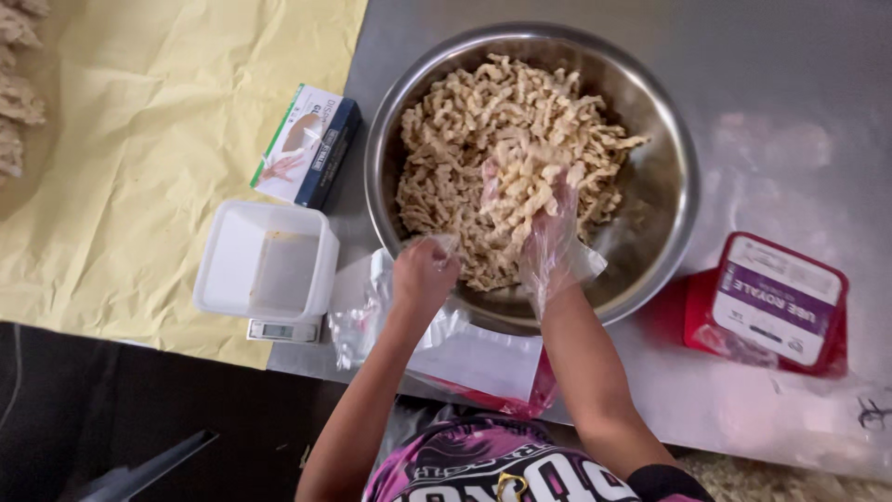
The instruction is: The person scoops a shredded food item from a large metal bowl into small plastic bags using gloved hands. They weigh each filled bag on a digital scale, then place the finished packages on a yellow sheet on the table.
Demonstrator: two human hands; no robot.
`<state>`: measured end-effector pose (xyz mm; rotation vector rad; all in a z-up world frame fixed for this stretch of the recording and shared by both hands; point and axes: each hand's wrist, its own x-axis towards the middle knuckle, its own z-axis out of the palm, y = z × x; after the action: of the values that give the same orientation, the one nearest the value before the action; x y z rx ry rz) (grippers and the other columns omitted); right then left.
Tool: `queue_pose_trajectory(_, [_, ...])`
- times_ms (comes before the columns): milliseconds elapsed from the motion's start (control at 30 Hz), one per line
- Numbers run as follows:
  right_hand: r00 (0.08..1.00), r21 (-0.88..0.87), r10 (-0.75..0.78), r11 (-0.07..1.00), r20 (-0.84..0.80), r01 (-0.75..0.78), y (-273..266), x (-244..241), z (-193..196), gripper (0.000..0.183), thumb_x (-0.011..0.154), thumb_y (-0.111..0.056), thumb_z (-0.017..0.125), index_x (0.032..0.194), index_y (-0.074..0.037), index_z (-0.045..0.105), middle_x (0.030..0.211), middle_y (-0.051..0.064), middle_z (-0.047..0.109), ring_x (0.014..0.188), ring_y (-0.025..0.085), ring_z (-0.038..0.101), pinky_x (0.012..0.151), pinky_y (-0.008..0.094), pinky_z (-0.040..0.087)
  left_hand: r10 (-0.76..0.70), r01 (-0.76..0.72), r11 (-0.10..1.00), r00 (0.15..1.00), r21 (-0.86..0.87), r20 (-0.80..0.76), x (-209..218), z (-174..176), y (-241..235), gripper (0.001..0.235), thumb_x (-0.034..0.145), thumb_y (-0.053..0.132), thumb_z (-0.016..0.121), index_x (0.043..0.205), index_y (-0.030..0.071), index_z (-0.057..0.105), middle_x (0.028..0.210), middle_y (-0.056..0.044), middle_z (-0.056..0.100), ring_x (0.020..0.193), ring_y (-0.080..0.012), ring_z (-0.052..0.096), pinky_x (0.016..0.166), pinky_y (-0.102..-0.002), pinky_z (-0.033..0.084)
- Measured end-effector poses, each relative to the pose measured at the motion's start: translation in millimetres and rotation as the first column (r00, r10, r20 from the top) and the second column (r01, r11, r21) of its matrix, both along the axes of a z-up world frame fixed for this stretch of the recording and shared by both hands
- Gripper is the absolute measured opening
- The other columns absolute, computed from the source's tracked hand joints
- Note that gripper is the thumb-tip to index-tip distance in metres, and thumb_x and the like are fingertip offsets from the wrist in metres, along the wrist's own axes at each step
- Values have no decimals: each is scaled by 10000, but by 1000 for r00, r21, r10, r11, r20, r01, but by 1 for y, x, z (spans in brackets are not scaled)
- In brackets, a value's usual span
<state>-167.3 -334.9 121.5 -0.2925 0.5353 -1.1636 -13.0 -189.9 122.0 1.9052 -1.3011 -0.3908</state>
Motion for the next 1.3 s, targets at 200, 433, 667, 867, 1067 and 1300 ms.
queue_pose_trajectory(200, [991,-122,41,992,124,-26,25,-12,52,614,1015,-504,470,1440,-61,472,1385,183,579,1206,370,615,1014,498,554,0,0,1000,998,-9,-66,-49,-15,-46,204,748,97,705,912,-13,654,913,-189,708,869,-402,692,787,-481,553])
queue_pose_trajectory(433, [991,-239,128,964,43,-114,28,-16,57,618,1044,-463,489,1484,-31,450,1429,188,563,1265,359,603,1066,505,541,-151,148,980,989,-131,-13,-23,18,-29,573,728,49,637,1290,-58,607,1302,-270,632,1169,-445,614,977,-454,504])
queue_pose_trajectory(667, [998,-313,57,949,40,-41,-15,-22,34,440,1074,-283,595,1373,34,532,1300,184,634,1194,300,654,1010,437,582,-173,173,985,984,7,-39,-14,34,-40,637,722,73,606,1345,-60,575,1456,-234,557,1264,-410,576,1062,-422,468])
queue_pose_trajectory(867, [933,-127,-10,991,-360,-38,-24,-30,47,334,1017,-326,650,1084,2,645,1036,167,701,916,287,705,786,380,633,-207,205,978,977,-39,-60,-19,32,-48,494,757,32,589,1235,-67,667,1276,-245,675,1058,-406,690,923,-423,537])
queue_pose_trajectory(1067, [992,-251,68,964,-108,-93,-17,-21,78,363,1153,-308,690,1134,51,642,1007,133,601,896,267,583,771,390,556,-185,209,975,950,70,-252,-20,48,-42,476,785,-15,535,1241,-67,661,1148,-242,722,681,-300,770,678,-383,602])
queue_pose_trajectory(1300, [896,-265,295,882,-333,-389,0,-24,73,564,878,-283,782,1312,15,579,1254,170,667,1190,261,656,987,345,615,-165,199,976,938,86,-304,-17,61,-39,568,785,-23,527,1349,-84,553,1470,-207,553,618,-256,765,624,-362,601])
